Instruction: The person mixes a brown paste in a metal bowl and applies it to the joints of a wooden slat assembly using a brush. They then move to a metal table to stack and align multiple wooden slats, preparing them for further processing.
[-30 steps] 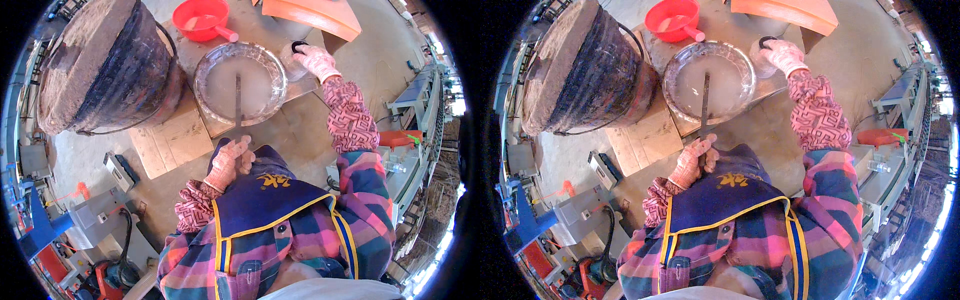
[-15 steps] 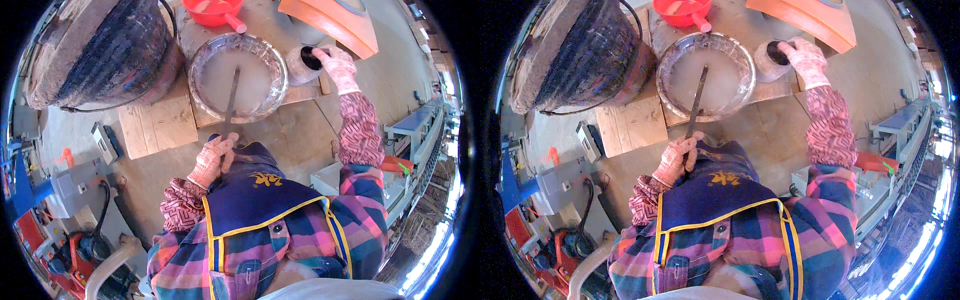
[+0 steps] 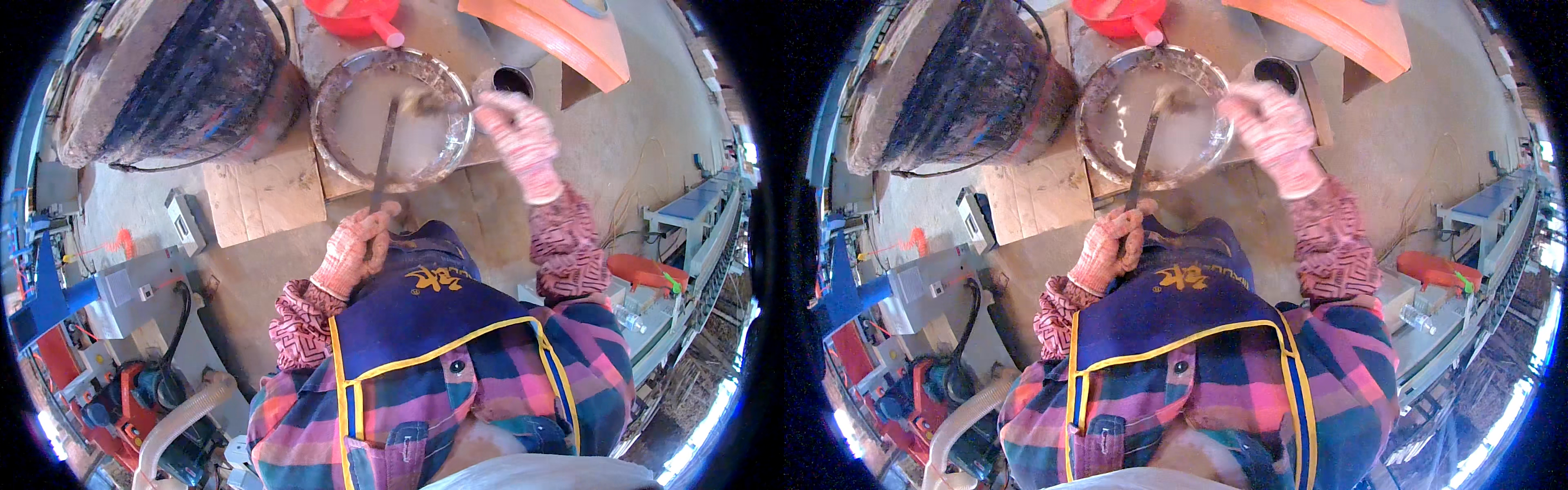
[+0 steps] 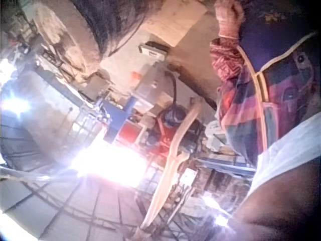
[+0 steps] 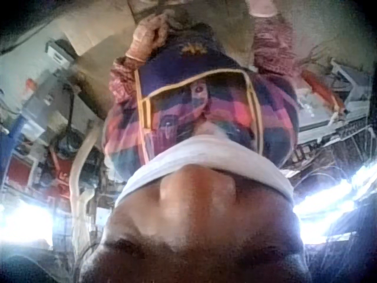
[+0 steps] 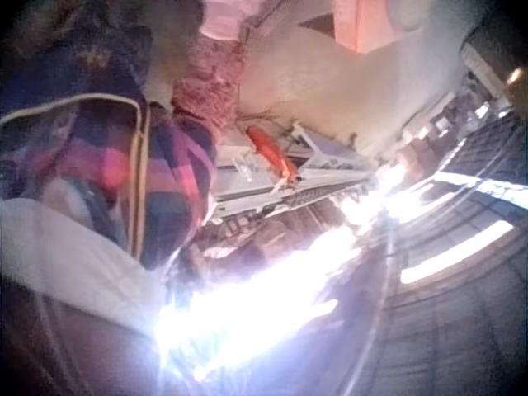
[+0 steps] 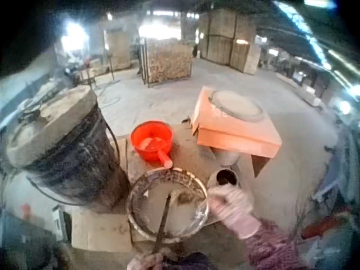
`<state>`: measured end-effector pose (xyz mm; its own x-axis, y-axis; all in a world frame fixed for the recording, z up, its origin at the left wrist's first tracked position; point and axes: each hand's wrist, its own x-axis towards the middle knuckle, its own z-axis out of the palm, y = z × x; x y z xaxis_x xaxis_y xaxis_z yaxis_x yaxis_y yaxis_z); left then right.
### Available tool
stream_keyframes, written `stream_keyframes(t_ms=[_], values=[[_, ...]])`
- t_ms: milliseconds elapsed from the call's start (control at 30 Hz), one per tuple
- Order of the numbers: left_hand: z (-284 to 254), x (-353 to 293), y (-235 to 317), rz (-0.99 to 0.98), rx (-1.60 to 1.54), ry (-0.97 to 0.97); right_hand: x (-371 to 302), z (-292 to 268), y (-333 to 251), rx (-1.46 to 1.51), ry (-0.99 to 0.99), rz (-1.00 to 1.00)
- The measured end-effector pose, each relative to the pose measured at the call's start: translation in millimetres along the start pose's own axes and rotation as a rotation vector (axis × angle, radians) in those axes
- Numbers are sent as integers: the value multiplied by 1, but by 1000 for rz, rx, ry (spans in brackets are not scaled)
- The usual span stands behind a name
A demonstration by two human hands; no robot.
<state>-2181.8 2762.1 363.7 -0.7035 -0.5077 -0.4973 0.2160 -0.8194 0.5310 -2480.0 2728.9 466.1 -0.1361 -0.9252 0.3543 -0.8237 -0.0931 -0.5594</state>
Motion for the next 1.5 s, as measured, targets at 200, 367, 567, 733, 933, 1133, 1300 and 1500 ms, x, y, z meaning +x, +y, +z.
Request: stream_keyframes(t_ms=[200,367,567,733,933,1133,1300,1500], values=[[-52,-7,-13,340,382,-29,-26,98,-37,-303,-293,25],[-63,-32,10,41,140,-57,-24,138,-35,-394,-407,42],[-81,-40,23,8,87,-36,-57,134,-102,-381,-359,-343],[-94,-32,13,40,74,-33,-36,171,-49,-526,-310,-276],[-99,-37,22,-30,34,-31,-63,151,-78,-480,-96,-764],[-125,-21,4,313,376,-134,-30,176,-32,-603,-225,-486],[-122,-22,8,478,676,-99,-32,171,-56,-512,-276,-605],[-107,-35,20,-73,119,-14,-47,155,-57,-518,-263,-514]])
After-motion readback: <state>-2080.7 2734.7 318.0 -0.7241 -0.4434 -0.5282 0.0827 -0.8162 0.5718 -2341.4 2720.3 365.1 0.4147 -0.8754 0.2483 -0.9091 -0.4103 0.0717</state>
